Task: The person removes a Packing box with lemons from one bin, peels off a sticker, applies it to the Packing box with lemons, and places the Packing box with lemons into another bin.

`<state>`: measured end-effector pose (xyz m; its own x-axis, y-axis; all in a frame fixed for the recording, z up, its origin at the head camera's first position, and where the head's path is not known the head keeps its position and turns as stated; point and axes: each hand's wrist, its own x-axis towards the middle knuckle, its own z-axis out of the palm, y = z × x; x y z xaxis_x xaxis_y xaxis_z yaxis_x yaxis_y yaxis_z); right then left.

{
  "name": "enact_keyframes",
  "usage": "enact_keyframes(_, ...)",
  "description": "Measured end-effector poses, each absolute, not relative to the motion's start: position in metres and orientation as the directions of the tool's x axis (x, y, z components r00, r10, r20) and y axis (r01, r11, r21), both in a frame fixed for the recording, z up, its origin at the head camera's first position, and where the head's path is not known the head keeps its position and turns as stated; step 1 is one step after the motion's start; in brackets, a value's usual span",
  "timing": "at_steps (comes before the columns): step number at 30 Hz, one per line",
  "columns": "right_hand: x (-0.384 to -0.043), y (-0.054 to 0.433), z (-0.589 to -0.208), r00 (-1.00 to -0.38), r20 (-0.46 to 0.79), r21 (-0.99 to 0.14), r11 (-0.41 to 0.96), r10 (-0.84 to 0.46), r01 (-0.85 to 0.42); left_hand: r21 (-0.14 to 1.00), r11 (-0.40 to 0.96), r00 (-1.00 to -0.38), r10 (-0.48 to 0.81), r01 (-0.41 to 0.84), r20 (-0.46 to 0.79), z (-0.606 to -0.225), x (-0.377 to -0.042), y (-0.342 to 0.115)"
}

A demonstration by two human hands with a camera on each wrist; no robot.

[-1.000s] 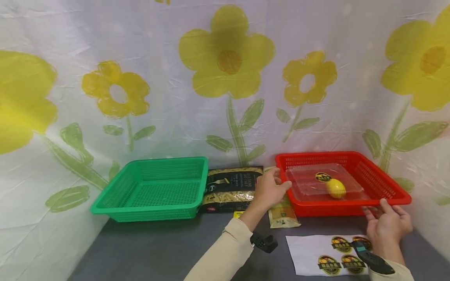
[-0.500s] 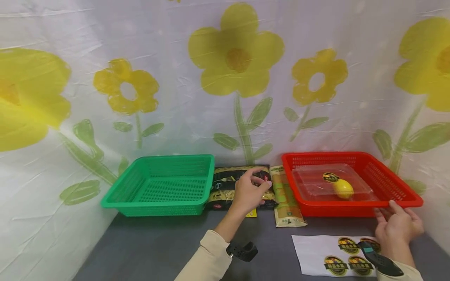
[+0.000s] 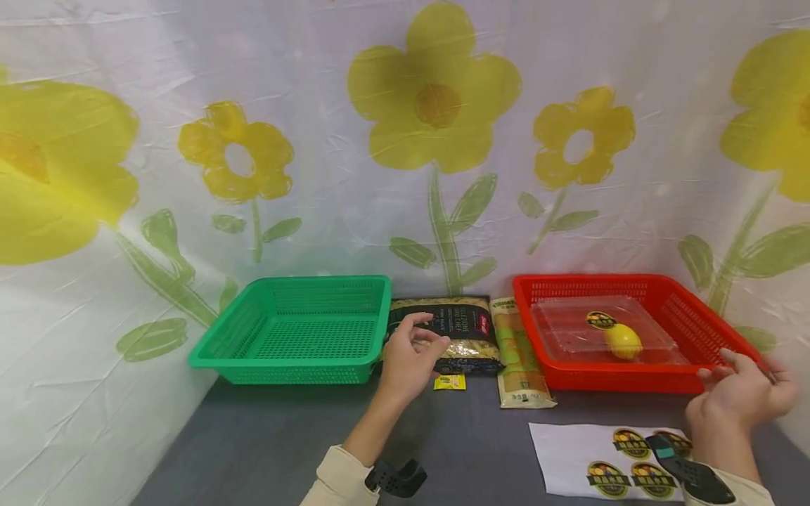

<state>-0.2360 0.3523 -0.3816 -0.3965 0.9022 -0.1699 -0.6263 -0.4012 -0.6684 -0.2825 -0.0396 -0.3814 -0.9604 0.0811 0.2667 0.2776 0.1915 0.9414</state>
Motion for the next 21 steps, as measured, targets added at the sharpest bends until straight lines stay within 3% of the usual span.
enact_keyframes(10,-0.239,0.308,-0.356,-0.477,0.105,-0.526,-0.358,0.873,-0.771,0.911,0.249,-0.945,0.072,0.328,0.32,-0.398,-0.264,-0.068)
enact_keyframes(15,-0.239,0.284,-0.353,-0.57,0.163,-0.505,-0.428,0.805,-0.749,0.902,0.251,-0.935,0.057,0.352,0.349,-0.405,-0.262,-0.085)
enact_keyframes(21,-0.229,0.258,-0.348,-0.622,0.295,-0.496,-0.44,0.725,-0.748,0.879,0.241,-0.91,0.061,0.411,0.409,-0.41,-0.259,-0.09)
